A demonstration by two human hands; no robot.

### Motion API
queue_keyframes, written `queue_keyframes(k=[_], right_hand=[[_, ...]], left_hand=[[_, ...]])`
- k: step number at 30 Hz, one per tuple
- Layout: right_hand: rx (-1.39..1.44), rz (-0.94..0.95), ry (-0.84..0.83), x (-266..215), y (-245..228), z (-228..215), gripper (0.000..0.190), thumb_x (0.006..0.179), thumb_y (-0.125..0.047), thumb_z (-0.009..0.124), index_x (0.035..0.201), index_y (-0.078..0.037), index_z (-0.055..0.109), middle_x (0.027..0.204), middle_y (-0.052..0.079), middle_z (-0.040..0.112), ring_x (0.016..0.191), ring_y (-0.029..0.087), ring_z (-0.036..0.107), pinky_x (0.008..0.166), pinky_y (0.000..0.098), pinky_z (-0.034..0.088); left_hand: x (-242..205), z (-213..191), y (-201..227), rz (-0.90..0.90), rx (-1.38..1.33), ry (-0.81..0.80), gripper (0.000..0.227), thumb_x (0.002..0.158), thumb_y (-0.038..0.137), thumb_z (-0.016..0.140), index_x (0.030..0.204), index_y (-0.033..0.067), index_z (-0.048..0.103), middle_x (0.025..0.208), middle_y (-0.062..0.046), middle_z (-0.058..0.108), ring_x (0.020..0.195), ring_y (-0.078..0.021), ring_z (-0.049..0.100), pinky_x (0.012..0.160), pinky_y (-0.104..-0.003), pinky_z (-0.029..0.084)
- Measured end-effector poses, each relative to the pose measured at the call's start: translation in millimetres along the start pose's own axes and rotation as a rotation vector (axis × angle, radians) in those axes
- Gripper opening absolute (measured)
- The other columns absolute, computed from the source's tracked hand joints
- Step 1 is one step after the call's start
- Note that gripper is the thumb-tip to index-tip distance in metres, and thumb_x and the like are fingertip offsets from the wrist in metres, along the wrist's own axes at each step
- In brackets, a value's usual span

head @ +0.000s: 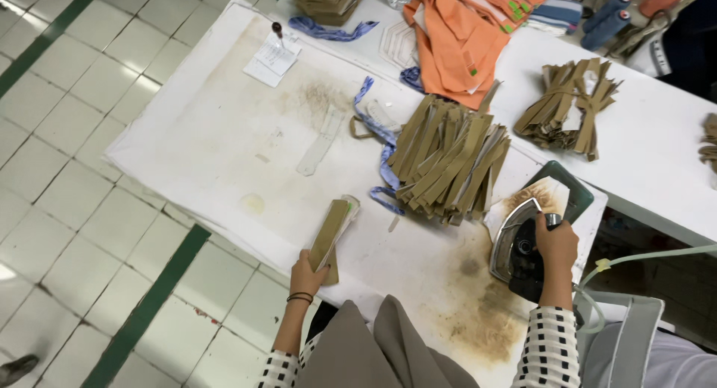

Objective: The person irons beige fabric strips on a white table. They repeatedly pick up a strip, fold it, press it with an iron, and place it aside. The process is repeated for multiple strips throughout the clip.

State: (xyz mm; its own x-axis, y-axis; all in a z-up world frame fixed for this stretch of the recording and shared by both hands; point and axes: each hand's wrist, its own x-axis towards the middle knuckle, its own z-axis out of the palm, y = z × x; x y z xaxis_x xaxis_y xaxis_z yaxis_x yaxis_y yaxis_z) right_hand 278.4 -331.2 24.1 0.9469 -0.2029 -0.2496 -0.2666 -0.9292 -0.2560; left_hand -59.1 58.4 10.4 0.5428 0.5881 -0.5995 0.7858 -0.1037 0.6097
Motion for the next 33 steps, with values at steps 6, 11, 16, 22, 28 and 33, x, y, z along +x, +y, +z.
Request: queue_keyframes(k=[6,11,16,22,28,33], right_hand=[[-0.058,-0.079,0.134,-14,-11,-6,0.061,0.094,-0.052,0.055,0.114,0.004,0.043,0.105,0.026,0.052,0.088,0.046,0.056,0.068,0.0562,0.045],[0.064,-0.591,0.345,-143,-100,-2,0.032,0.093,-0.027,0.062,0.112,-0.002,0.056,0.106,0.016,0.052,0.096,0.031,0.052,0.087,0.0424,0.037],[0.396,-0.889,-0.48,-249,-164,113,0.028,0.078,-0.017,0.065,0.102,-0.004,0.06,0.086,0.02,0.063,0.077,0.036,0.066,0.069,0.0452,0.051],[0.452,-0.509,-0.92,-297,-194,205,0.051,0.079,-0.039,0.064,0.113,-0.002,0.055,0.094,0.017,0.066,0.094,0.031,0.064,0.077,0.0411,0.052],[0.87,-0.126,-1.085,-295,-186,154,0.057,0.088,-0.027,0.063,0.129,0.007,0.042,0.117,0.028,0.053,0.107,0.037,0.057,0.085,0.0439,0.052],[0.756,-0.262,-0.843,-250,-127,148,0.026,0.084,-0.014,0.065,0.101,0.004,0.059,0.08,0.024,0.062,0.06,0.024,0.068,0.056,0.0284,0.059]], left_hand=[[27,2,-20,0.3,0.041,0.323,0.051,0.079,0.023,0.06,0.125,0.0087,0.044,0.115,-0.016,0.052,0.102,-0.0306,0.051,0.087,-0.042,0.043],[34,-14,-22,0.275,-0.028,0.326,0.053,0.071,0.023,0.068,0.12,0.0123,0.048,0.109,-0.014,0.053,0.105,-0.0312,0.051,0.09,-0.042,0.042],[46,-24,-21,0.24,-0.027,0.216,0.05,0.073,0.025,0.069,0.119,0.0169,0.05,0.108,-0.014,0.054,0.113,-0.0329,0.051,0.099,-0.043,0.04],[50,-13,-22,0.136,-0.221,-0.1,0.051,0.082,0.035,0.063,0.126,0.0116,0.05,0.126,-0.019,0.052,0.122,-0.032,0.046,0.104,-0.044,0.037],[39,-3,-14,0.071,-0.586,-0.203,0.05,0.092,0.04,0.059,0.135,0.0181,0.046,0.129,-0.013,0.052,0.118,-0.0252,0.048,0.1,-0.044,0.039],[22,-12,11,0.405,0.182,0.308,0.058,0.089,0.0,0.046,0.143,0.0158,0.031,0.116,-0.023,0.05,0.107,-0.0433,0.053,0.085,-0.052,0.049]])
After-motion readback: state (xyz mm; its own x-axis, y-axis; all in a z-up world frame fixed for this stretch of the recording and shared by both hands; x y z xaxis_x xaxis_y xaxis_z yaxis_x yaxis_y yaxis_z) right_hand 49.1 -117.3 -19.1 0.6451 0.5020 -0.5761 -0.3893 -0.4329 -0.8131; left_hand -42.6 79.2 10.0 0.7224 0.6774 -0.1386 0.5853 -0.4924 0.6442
